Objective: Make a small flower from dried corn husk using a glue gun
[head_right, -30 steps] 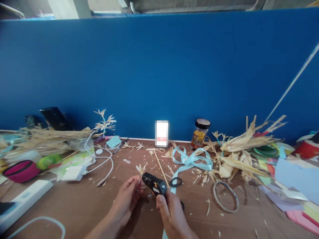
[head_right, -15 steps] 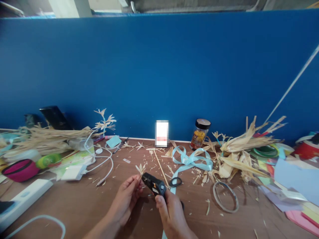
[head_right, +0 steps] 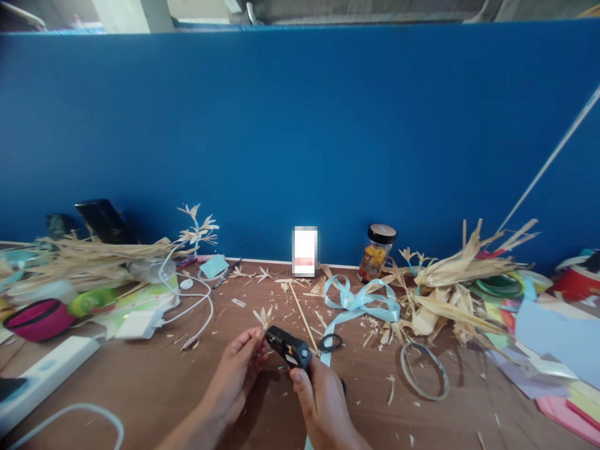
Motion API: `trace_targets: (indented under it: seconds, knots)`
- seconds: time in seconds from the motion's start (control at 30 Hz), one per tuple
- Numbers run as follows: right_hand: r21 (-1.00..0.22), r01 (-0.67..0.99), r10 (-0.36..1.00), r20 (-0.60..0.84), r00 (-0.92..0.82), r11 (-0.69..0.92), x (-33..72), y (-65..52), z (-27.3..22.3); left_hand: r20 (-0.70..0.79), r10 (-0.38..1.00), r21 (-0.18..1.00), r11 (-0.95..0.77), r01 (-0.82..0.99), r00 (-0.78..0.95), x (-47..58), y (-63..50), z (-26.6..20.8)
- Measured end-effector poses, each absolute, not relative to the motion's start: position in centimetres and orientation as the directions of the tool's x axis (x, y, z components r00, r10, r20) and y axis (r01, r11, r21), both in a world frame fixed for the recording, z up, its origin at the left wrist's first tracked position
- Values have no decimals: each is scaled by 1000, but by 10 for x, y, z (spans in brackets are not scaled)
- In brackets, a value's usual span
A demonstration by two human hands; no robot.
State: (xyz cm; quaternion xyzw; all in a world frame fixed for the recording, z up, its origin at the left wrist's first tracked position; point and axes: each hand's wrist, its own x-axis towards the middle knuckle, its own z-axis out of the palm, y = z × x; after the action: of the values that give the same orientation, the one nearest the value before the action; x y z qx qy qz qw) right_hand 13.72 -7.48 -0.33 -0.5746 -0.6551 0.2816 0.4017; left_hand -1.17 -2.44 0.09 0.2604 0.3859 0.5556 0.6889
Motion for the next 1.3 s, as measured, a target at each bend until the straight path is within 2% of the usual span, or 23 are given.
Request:
trace_targets:
  seconds: [0.43, 0.67, 1.3]
  knots:
    - [-793, 584, 975, 223, 15, 172, 137, -74, -3, -253, 962, 789, 268, -553, 106, -12, -26, 2]
    - [-778, 595, 971, 238, -22, 204, 137, -75, 1, -285, 956, 771, 275, -574, 74, -14, -22, 1]
    - [-755, 625, 968, 250, -4, 198, 137, -75, 4, -259, 964, 787, 251, -563, 68, -13, -27, 3]
